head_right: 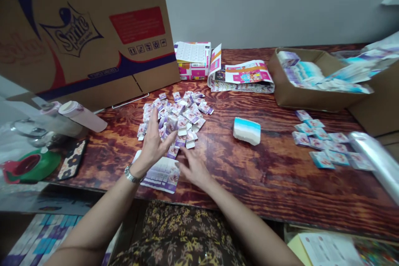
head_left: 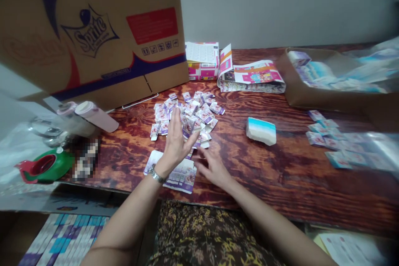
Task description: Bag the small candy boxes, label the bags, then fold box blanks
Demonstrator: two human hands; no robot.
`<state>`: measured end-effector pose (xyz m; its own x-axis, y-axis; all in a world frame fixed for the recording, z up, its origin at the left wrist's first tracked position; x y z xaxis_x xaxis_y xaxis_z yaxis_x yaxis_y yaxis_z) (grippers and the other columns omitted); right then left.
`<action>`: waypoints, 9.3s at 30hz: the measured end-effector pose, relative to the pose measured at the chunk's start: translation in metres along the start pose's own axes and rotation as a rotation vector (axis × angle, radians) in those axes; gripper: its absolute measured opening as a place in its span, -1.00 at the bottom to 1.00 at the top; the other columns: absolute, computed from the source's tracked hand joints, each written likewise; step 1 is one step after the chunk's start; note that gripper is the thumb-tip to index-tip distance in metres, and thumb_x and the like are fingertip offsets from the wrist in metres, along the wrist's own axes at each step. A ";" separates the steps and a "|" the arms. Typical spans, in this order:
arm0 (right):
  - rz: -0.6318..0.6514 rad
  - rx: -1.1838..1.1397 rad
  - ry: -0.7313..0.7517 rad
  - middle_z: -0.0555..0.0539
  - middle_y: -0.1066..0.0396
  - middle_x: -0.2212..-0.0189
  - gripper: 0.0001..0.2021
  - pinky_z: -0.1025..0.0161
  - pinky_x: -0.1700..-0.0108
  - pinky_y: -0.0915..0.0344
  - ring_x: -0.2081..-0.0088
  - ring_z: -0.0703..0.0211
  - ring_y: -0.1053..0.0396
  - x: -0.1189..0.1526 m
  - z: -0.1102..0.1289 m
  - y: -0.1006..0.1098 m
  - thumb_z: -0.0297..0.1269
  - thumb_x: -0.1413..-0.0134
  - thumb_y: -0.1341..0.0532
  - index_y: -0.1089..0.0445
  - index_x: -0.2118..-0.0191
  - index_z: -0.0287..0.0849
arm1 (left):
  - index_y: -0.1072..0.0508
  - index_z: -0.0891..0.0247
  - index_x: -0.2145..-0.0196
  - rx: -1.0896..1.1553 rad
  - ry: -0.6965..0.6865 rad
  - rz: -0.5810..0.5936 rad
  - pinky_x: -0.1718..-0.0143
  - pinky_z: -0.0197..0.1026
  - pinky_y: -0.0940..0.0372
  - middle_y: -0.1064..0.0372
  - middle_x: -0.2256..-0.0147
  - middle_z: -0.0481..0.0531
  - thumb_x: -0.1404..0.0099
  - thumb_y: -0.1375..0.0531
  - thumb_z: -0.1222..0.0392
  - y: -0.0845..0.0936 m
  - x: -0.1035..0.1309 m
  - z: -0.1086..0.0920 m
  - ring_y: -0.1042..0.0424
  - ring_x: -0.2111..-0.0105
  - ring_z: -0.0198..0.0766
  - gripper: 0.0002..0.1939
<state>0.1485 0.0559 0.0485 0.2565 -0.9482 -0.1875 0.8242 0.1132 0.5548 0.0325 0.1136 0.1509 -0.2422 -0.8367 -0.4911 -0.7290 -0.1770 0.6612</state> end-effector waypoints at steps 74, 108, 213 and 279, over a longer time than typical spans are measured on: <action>0.151 0.350 0.167 -0.29 -0.26 -0.02 -0.32 -0.11 -0.05 -0.14 -0.03 -0.15 -0.18 0.002 0.010 -0.050 -0.10 0.06 -0.28 -0.12 -0.16 -0.26 | -0.05 0.24 -0.16 0.255 0.274 0.125 0.09 -0.13 -0.34 -0.20 -0.05 0.23 -0.31 -0.04 0.15 -0.008 0.096 0.034 -0.36 0.08 -0.21 -0.51; 0.275 -0.143 0.012 0.09 -0.33 0.47 -0.68 0.37 0.44 -0.17 0.46 0.27 -0.28 0.000 0.031 0.010 -0.45 -0.01 -0.14 -0.23 0.07 -0.11 | 0.06 0.32 -0.19 -0.072 0.008 0.347 0.14 0.00 -0.28 -0.25 0.15 0.22 -0.20 -0.03 0.34 -0.032 0.132 0.001 -0.30 0.15 -0.09 -0.39; -0.074 -0.198 0.005 -0.13 -0.27 0.01 -0.63 0.13 -0.03 -0.25 -0.01 0.12 -0.27 0.011 0.031 0.010 -0.28 -0.23 0.00 -0.17 -0.14 -0.05 | 0.32 0.38 -0.26 -0.055 0.149 0.260 0.05 0.04 -0.25 -0.22 -0.01 0.34 -0.23 -0.03 0.27 -0.039 0.081 0.020 -0.28 0.01 0.00 -0.24; -0.006 -0.302 0.013 -0.11 -0.31 0.07 -0.82 0.19 0.00 -0.25 0.02 0.14 -0.29 0.020 0.038 0.018 -0.28 -0.20 -0.06 -0.37 0.15 -0.12 | -0.12 0.20 -0.02 0.124 0.113 0.274 0.26 -0.21 -0.33 -0.35 0.19 0.07 -0.23 -0.09 0.24 -0.036 0.123 0.009 -0.42 0.30 -0.27 -0.60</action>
<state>0.1495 0.0281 0.0858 0.2562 -0.9454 -0.2014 0.9380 0.1928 0.2880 0.0235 0.0221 0.0618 -0.3729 -0.8980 -0.2335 -0.7209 0.1219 0.6823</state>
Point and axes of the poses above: each hand's wrist, its own x-axis away from the middle knuckle, its own y-axis out of the back of the hand, z = x × y, the point moved 7 cm from there along -x, towards the middle knuckle
